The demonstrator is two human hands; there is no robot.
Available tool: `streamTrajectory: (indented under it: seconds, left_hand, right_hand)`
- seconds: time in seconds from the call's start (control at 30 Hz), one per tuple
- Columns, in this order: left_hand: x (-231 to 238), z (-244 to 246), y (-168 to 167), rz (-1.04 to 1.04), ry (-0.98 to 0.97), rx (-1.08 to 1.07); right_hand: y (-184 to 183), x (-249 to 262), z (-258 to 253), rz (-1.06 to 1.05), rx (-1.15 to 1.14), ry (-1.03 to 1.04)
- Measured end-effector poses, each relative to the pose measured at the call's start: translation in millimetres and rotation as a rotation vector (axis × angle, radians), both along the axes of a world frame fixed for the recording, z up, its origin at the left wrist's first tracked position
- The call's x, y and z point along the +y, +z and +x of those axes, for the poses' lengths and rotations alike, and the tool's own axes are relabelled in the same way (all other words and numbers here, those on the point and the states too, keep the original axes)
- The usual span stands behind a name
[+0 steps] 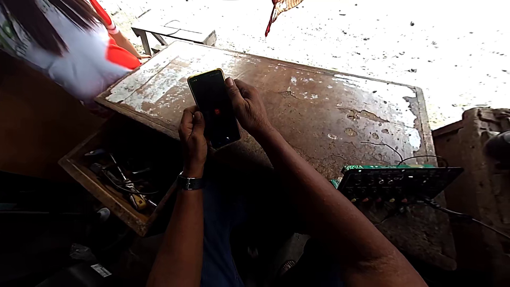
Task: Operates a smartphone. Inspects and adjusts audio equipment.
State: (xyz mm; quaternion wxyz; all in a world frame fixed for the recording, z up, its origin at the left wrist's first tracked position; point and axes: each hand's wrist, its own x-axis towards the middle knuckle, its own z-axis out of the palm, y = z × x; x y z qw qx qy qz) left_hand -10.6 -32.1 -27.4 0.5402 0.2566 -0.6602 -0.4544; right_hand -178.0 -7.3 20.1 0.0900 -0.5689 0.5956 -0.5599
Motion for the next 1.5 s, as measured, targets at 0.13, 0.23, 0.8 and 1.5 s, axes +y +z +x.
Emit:
streamTrajectory:
  seconds: [0.13, 0.23, 0.8, 1.5]
  left_hand:
    - [1.7, -0.4, 3.0, 0.035, -0.043, 0.038]
    - [8.1, 2.8, 3.8, 0.039, -0.054, 0.007]
    - [-12.2, -3.7, 3.0, 0.014, -0.058, 0.039]
    - [-11.4, -4.7, 3.6, 0.067, -0.086, 0.08]
  right_hand:
    - [1.0, 1.5, -0.2, -0.002, 0.001, 0.005]
    - [0.8, 2.1, -1.4, -0.006, 0.016, 0.002]
    - [-6.1, 0.3, 5.1, 0.038, 0.015, -0.019]
    - [15.5, 9.3, -14.1, 0.19, -0.09, 0.254]
